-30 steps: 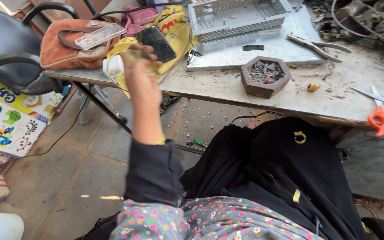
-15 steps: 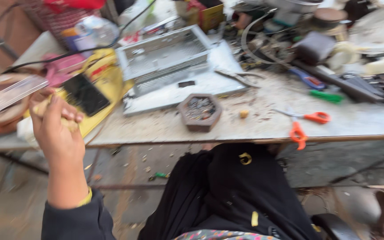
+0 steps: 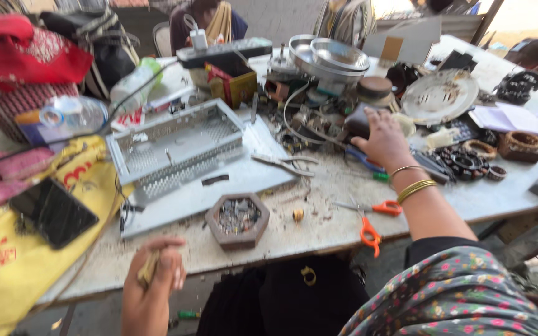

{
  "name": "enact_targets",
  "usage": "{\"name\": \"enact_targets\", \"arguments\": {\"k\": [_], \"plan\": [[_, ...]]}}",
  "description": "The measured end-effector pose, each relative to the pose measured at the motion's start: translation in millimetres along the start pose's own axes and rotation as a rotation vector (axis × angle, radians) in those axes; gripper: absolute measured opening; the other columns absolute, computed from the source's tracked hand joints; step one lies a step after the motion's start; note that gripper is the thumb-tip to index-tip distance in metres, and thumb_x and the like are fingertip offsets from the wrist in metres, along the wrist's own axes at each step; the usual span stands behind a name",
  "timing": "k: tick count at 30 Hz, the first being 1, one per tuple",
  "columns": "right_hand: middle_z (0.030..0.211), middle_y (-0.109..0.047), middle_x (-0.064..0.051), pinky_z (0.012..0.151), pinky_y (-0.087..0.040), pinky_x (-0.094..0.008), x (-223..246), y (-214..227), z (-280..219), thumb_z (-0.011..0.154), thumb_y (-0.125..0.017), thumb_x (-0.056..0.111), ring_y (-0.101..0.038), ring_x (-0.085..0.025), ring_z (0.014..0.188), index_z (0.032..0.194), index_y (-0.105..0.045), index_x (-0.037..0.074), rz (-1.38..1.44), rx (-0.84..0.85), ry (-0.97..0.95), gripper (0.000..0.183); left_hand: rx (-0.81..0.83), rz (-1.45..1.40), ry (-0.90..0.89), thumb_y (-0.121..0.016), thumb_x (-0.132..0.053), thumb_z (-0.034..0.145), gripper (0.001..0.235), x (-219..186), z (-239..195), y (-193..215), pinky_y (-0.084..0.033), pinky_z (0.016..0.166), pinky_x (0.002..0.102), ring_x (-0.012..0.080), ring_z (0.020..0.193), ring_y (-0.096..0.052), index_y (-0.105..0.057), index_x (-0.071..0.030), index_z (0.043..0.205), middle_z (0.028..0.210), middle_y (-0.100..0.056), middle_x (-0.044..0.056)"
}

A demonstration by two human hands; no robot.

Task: The person uses orange-handled scissors to trim wires and components on a small cylindrical electronic part. They then handle a wallet and currency notes before resuming work on the electronic part.

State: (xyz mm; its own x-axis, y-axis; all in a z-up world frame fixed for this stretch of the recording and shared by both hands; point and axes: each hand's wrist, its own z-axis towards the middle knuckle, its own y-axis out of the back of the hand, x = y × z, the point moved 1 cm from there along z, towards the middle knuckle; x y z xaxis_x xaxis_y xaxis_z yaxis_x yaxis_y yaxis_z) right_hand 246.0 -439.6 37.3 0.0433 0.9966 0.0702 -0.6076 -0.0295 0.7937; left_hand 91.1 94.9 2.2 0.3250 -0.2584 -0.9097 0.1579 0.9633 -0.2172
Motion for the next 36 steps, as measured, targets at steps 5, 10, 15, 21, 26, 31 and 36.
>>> {"name": "enact_targets", "arguments": {"k": [5, 10, 15, 21, 26, 31, 36], "plan": [[0.138, -0.055, -0.029, 0.101, -0.045, -0.049, -25, -23, 16, 0.086, -0.074, 0.037, -0.056, -0.044, 0.121, 0.146, -0.053, 0.003, 0.044, 0.070, -0.103, 0.072, -0.016, 0.182, 0.028, -0.062, -0.025, 0.097, 0.033, 18, 2, 25, -0.044, 0.045, 0.027, 0.0105, 0.049, -0.051, -0.065, 0.007, 0.104, 0.058, -0.054, 0.004], [0.122, -0.069, -0.024, 0.091, -0.052, -0.051, -41, -5, 5, 0.102, -0.066, 0.027, -0.067, -0.044, 0.105, 0.133, -0.062, 0.000, 0.093, -0.189, -0.134, 0.042, 0.059, 0.136, 0.032, -0.070, -0.025, 0.090, 0.033, 38, -10, 21, -0.038, 0.043, 0.024, 0.0085, 0.048, -0.050, -0.069, 0.006, 0.102, 0.057, -0.058, 0.003], [0.106, -0.070, -0.023, 0.083, -0.054, -0.045, -20, 57, -14, 0.105, -0.068, 0.020, -0.070, -0.037, 0.093, 0.127, -0.066, -0.004, 0.388, -0.457, -0.145, 0.032, 0.126, 0.257, -0.090, -0.075, -0.028, 0.089, 0.033, 45, -24, -18, -0.036, 0.043, 0.021, 0.0049, 0.047, -0.048, -0.068, 0.001, 0.102, 0.059, -0.060, 0.001], [0.093, -0.073, -0.010, 0.078, -0.055, -0.033, 49, 160, -117, 0.096, -0.069, 0.016, -0.069, -0.017, 0.084, 0.125, -0.067, 0.000, 0.665, -0.052, 0.020, 0.034, 0.534, -0.239, 0.315, -0.072, -0.033, 0.093, 0.075, 33, -22, -85, -0.038, 0.043, 0.020, 0.0071, 0.050, -0.047, -0.036, -0.005, 0.152, 0.106, -0.079, 0.014], [0.103, -0.079, -0.008, 0.086, -0.058, -0.032, 113, 214, -195, 0.084, -0.077, 0.011, -0.075, -0.017, 0.096, 0.119, -0.071, 0.004, 0.782, 0.289, 0.345, 0.036, 0.574, -0.420, 0.592, -0.071, -0.043, 0.094, 0.081, 31, -56, -142, -0.041, 0.049, 0.022, 0.0050, 0.054, -0.043, -0.036, -0.008, 0.158, 0.093, -0.056, 0.002], [0.103, -0.080, -0.007, 0.084, -0.060, -0.030, 126, 216, -221, 0.089, -0.075, 0.008, -0.075, -0.015, 0.094, 0.115, -0.075, 0.004, 0.944, 0.379, 0.089, 0.026, 0.767, -0.609, 0.668, -0.075, -0.040, 0.091, 0.074, 45, -100, -177, -0.038, 0.056, 0.021, 0.0041, 0.066, -0.046, -0.041, -0.010, 0.150, 0.095, -0.056, -0.005], [0.121, -0.070, -0.011, 0.083, -0.054, -0.029, 131, 217, -250, 0.097, -0.069, 0.008, -0.068, -0.019, 0.111, 0.130, -0.059, -0.002, 1.351, 0.296, -0.189, 0.035, 0.701, -0.609, 0.786, -0.069, -0.051, 0.098, 0.053, 57, -133, -199, -0.034, 0.048, 0.020, 0.0043, 0.055, -0.040, -0.051, -0.012, 0.130, 0.074, -0.048, -0.007]]}}
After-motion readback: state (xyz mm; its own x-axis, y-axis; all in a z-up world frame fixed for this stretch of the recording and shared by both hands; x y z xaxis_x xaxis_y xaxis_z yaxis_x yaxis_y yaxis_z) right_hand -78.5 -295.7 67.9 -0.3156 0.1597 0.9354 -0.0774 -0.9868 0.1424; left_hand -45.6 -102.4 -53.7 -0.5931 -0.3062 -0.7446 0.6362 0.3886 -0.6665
